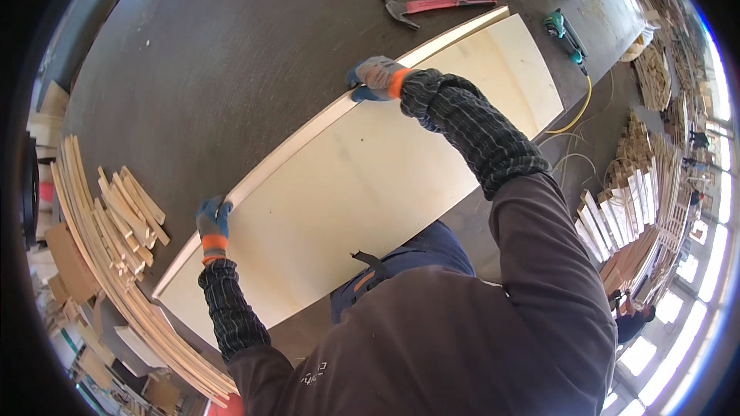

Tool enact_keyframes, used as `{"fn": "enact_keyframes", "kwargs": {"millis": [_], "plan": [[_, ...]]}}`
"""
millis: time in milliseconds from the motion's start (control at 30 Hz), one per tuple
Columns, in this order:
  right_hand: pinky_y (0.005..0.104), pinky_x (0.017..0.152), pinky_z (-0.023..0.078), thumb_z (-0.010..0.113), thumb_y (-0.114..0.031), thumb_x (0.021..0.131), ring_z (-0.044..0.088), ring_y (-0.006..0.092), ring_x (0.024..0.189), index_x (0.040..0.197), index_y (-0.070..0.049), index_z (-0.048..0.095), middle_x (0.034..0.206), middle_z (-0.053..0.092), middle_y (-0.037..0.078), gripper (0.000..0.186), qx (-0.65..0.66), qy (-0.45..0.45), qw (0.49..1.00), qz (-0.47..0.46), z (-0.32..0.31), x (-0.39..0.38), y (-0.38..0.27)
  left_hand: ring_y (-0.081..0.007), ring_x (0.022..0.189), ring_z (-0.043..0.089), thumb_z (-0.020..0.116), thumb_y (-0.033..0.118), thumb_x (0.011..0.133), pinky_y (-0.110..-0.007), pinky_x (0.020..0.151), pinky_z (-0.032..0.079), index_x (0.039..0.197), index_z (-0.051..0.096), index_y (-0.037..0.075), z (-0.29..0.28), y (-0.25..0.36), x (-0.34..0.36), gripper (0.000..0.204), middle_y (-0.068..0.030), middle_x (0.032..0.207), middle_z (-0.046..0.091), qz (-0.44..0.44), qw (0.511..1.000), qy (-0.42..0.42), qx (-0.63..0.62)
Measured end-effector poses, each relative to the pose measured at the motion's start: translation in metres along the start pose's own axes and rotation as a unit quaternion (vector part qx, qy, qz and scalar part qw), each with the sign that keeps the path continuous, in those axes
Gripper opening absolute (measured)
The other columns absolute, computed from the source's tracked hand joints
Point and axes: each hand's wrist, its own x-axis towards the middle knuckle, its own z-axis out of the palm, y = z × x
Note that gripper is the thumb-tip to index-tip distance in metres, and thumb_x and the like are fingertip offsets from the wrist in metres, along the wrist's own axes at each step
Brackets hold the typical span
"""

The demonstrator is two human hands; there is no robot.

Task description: Using a pneumatic nail gun to fasten wood pieces during assembly.

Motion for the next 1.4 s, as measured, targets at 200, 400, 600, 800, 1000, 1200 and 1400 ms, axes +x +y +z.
{"fn": "enact_keyframes", "kwargs": {"millis": [200, 400, 600, 800, 1000, 1200, 1400], "plan": [[0.0452, 0.091, 0.056, 0.074, -0.036, 0.092, 0.071, 0.0363, 0.103, 0.111, -0.011, 0.078, 0.110, 0.075, 0.016, 0.031, -0.036, 0.061, 0.997, -0.029, 0.016, -0.005, 0.018, -0.0292, 0.090, 0.066, 0.074, 0.008, 0.087, -0.038, 0.080, 0.053, 0.102, 0.077, 0.000, 0.007, 0.010, 0.003, 0.017, -0.0148, 0.097, 0.068, 0.007, 1.000, 0.016, -0.011], [0.0462, 0.092, 0.056, 0.077, -0.035, 0.089, 0.070, 0.0369, 0.105, 0.108, -0.014, 0.079, 0.107, 0.076, 0.014, 0.029, -0.027, 0.074, 0.996, -0.044, 0.016, -0.003, 0.022, -0.0317, 0.090, 0.069, 0.079, 0.016, 0.085, -0.041, 0.081, 0.054, 0.103, 0.079, 0.003, 0.015, 0.008, -0.003, 0.023, -0.0187, 0.096, 0.074, -0.099, 0.994, 0.000, -0.040], [0.0455, 0.094, 0.054, 0.079, -0.027, 0.087, 0.069, 0.0375, 0.108, 0.110, -0.008, 0.076, 0.110, 0.074, 0.016, 0.030, -0.024, 0.123, 0.988, -0.094, 0.028, 0.002, 0.036, -0.0291, 0.078, 0.071, 0.083, 0.016, 0.083, -0.042, 0.073, 0.056, 0.105, 0.081, 0.008, 0.026, -0.013, -0.018, 0.024, -0.0124, 0.091, 0.076, -0.037, 0.994, 0.092, -0.039], [0.0471, 0.099, 0.051, 0.076, -0.024, 0.090, 0.065, 0.0403, 0.112, 0.114, -0.004, 0.073, 0.117, 0.072, 0.019, 0.031, -0.109, 0.198, 0.967, -0.121, 0.048, -0.016, 0.043, -0.0378, 0.103, 0.066, 0.083, 0.027, 0.083, -0.049, 0.092, 0.052, 0.105, 0.079, 0.011, 0.025, 0.021, -0.020, 0.028, -0.0144, 0.103, 0.072, -0.010, 0.967, 0.248, 0.052], [0.0466, 0.101, 0.051, 0.073, -0.016, 0.093, 0.064, 0.0394, 0.116, 0.123, -0.003, 0.069, 0.123, 0.069, 0.019, 0.032, -0.111, 0.236, 0.953, -0.153, 0.048, -0.025, -0.009, -0.0379, 0.105, 0.065, 0.078, 0.024, 0.087, -0.050, 0.094, 0.052, 0.103, 0.077, 0.009, 0.004, -0.005, -0.088, 0.022, -0.0144, 0.108, 0.071, -0.196, 0.920, 0.333, 0.067], [0.0486, 0.097, 0.052, 0.069, -0.022, 0.095, 0.064, 0.0386, 0.113, 0.123, -0.007, 0.070, 0.118, 0.070, 0.019, 0.032, -0.152, 0.175, 0.951, -0.205, 0.078, -0.028, -0.072, -0.0375, 0.100, 0.066, 0.077, 0.023, 0.087, -0.051, 0.090, 0.053, 0.101, 0.077, 0.009, 0.009, -0.021, -0.113, 0.020, -0.0153, 0.104, 0.072, -0.092, 0.953, 0.253, 0.142], [0.0500, 0.098, 0.052, 0.068, -0.025, 0.095, 0.064, 0.0386, 0.113, 0.130, -0.009, 0.067, 0.122, 0.069, 0.018, 0.038, -0.165, 0.211, 0.958, -0.107, 0.093, -0.042, -0.072, -0.0375, 0.102, 0.065, 0.077, 0.022, 0.086, -0.050, 0.089, 0.053, 0.103, 0.076, 0.009, 0.012, 0.009, -0.088, 0.022, -0.0142, 0.108, 0.070, -0.017, 0.963, 0.226, 0.144]]}}
